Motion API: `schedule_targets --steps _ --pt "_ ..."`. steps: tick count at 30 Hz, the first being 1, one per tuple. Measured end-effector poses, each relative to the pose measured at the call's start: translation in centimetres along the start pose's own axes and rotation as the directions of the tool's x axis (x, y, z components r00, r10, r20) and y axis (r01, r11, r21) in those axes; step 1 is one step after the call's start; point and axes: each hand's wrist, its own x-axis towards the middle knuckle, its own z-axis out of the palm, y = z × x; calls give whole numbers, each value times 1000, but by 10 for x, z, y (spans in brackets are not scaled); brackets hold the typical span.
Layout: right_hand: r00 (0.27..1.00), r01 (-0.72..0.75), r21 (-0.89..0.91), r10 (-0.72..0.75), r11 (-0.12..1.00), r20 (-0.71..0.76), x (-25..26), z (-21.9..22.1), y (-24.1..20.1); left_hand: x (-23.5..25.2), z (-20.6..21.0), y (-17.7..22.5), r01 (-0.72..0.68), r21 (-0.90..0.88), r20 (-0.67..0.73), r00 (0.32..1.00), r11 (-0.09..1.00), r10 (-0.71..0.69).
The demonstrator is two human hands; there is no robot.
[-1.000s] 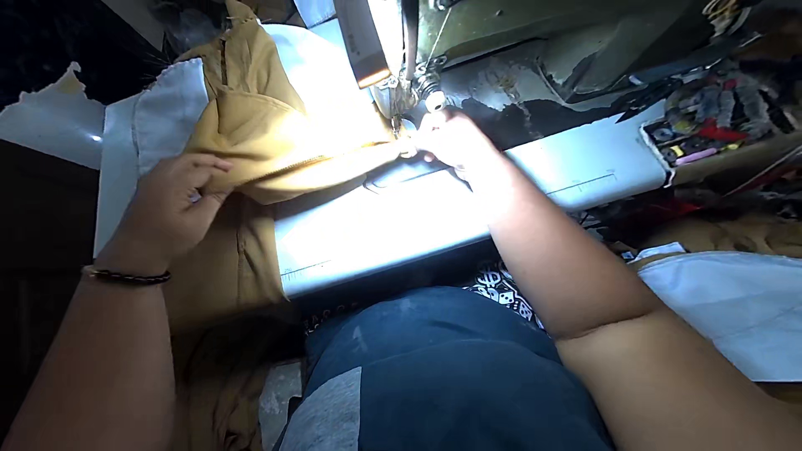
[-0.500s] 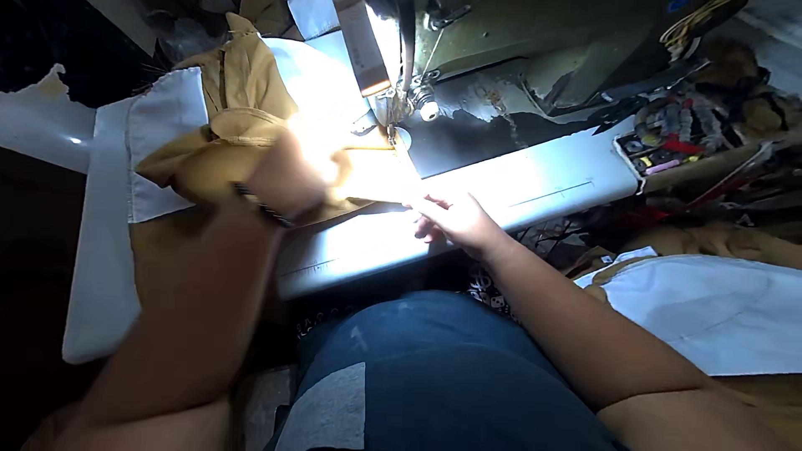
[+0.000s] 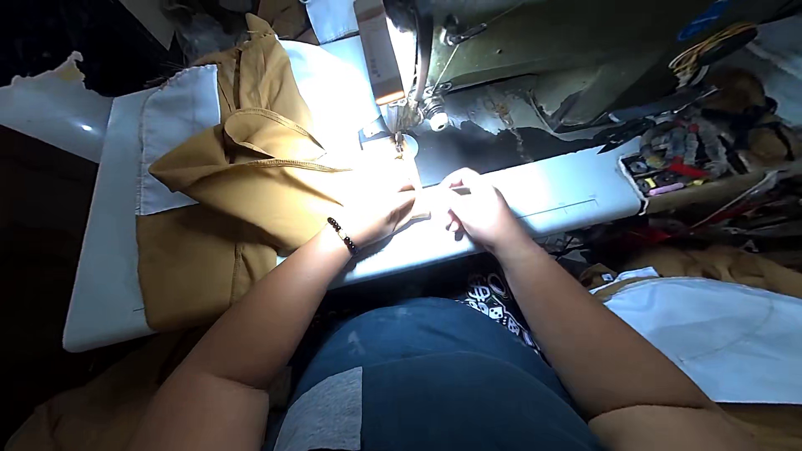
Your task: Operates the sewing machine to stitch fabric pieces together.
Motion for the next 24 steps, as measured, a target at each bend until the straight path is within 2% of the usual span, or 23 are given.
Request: schedule_targets --steps 1,3,5,7,9,10,12,14,16,18,19,21,24 --pt "998 43 -119 -47 992 -34 7 -2 0 -2 -2 3 -64 -62 -19 998 996 63" --pt "997 66 -339 -74 939 -10 14 -2 -10 -7 -3 5 -136 -109 -94 988 985 126" --pt "997 73 -512 -58 856 45 12 8 -24 -9 -2 6 -112 -50 -200 975 992 100" --pt "992 126 -645 -87 754 92 8 22 -32 -10 1 9 37 -3 -281 959 999 -36" --pt "991 113 -742 -26 661 128 8 32 -37 -8 1 12 250 2 -287 928 968 -239" --pt "990 125 -786 -27 606 136 10 37 -36 -7 -2 13 340 -47 -228 912 939 -341" --pt "981 191 -810 -101 554 163 11 37 -31 -6 -6 8 420 -111 -80 900 901 -429" --pt "985 173 -702 -131 691 114 12 28 -25 -6 -11 6 392 -90 11 920 916 -393" --pt "995 94 -530 -88 843 36 16 16 -20 -8 -20 14 372 16 60 926 928 -372" --pt "998 -54 -305 60 951 11 21 10 -15 -15 -26 22 413 148 127 893 899 -431" --pt "989 -143 -123 146 982 22 23 9 -14 -20 -29 24 422 193 134 883 886 -450" --pt "981 -195 202 190 960 41 23 9 -13 -30 -36 26 433 229 109 879 872 -465" --pt "967 -244 476 248 845 56 22 15 -20 -42 -51 33 424 249 53 892 871 -449"
